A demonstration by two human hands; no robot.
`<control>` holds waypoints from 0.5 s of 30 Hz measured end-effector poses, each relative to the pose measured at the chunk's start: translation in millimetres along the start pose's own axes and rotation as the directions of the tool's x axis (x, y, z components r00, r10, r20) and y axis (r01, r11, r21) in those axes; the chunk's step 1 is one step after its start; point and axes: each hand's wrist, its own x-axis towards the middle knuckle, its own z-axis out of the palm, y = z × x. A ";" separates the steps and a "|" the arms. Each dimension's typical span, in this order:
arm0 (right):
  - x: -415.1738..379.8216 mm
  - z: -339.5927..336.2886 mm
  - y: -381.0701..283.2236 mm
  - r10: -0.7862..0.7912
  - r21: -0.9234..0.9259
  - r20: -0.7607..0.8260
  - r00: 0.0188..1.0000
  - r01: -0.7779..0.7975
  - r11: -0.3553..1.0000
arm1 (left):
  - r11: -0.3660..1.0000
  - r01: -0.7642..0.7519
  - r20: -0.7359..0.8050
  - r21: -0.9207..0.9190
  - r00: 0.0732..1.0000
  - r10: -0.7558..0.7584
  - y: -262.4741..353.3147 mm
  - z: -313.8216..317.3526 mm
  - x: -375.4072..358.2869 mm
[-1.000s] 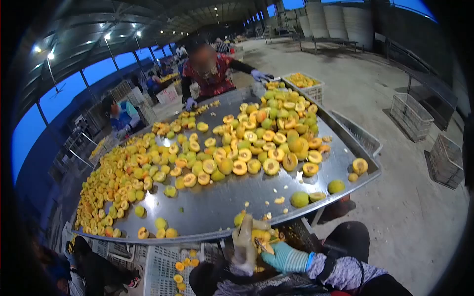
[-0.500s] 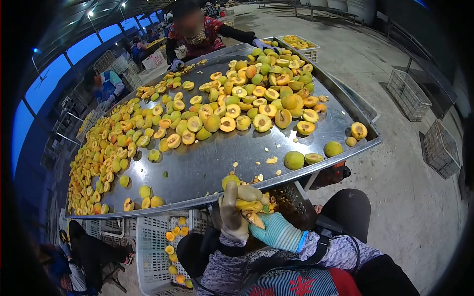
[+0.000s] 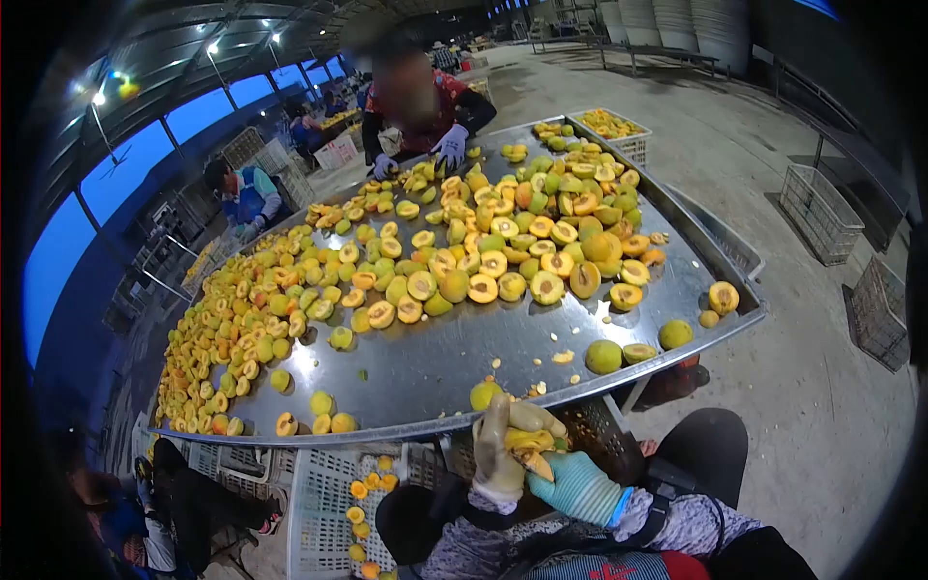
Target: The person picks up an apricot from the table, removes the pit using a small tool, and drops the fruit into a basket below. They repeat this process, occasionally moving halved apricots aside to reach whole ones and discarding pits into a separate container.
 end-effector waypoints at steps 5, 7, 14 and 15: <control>-0.7 -0.7 -7.3 0.019 -0.108 -0.073 0.997 -0.027 0.994 | 0.997 -0.068 0.005 0.020 0.998 0.068 -2.3 -0.6 0.2; 2.4 11.8 10.3 -0.239 0.091 -0.094 0.967 0.247 0.965 | 0.993 0.022 -0.016 -0.119 1.000 -0.024 -3.6 -2.1 -1.4; -1.4 -14.8 -12.5 0.227 0.561 0.616 0.755 -0.622 0.546 | 0.893 0.179 0.212 -0.414 0.972 -0.097 -16.8 -23.4 3.9; 1.5 -15.9 -12.1 0.240 0.482 0.575 0.782 -0.561 0.673 | 0.895 0.169 0.207 -0.412 0.974 -0.089 -14.3 -23.7 3.9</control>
